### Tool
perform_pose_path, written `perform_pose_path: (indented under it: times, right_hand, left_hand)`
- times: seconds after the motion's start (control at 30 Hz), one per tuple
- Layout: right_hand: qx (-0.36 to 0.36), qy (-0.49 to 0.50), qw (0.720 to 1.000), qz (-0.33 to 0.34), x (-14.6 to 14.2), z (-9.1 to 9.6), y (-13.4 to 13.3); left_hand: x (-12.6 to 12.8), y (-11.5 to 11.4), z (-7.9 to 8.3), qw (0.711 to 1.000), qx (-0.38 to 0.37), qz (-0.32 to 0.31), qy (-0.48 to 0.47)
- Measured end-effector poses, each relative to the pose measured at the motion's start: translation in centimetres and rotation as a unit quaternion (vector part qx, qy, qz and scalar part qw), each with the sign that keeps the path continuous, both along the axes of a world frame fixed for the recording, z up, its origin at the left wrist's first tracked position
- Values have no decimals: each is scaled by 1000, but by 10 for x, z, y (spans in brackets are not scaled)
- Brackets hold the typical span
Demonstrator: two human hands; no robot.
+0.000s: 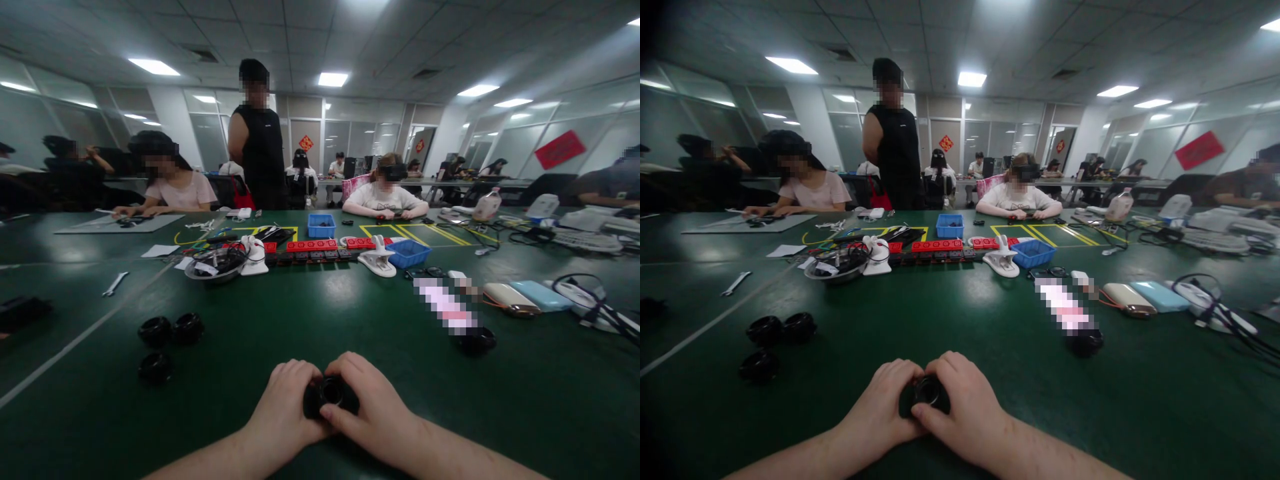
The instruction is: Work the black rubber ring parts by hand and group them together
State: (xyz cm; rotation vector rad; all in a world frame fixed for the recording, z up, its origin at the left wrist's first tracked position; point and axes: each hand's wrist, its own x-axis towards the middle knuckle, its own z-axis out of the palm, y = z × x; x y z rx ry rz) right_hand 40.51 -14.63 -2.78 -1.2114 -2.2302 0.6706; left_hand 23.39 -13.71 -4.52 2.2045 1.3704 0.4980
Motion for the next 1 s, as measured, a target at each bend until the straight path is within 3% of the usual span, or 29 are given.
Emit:
perform_pose_path:
  times: [0.4,0.53,0.77,0.9,1.0]
  right_hand:
    - [35,84,982,163,11,5,-1]
    - [50,73,979,183,10,4,-3]
    - [44,56,988,134,9,-3,-5]
    - [33,50,996,70,6,-4,-7]
    - [38,46,997,58,5,-7,-7]
  left_hand:
    - [-7,10,0,984,0,-173,-30]
    - [-8,10,-1,981,-1,-191,-30]
    - [-6,7,2,984,-9,-176,-21]
    - [0,-2,0,994,-5,-109,-18]
    - [5,-8,0,998,-6,-57,15]
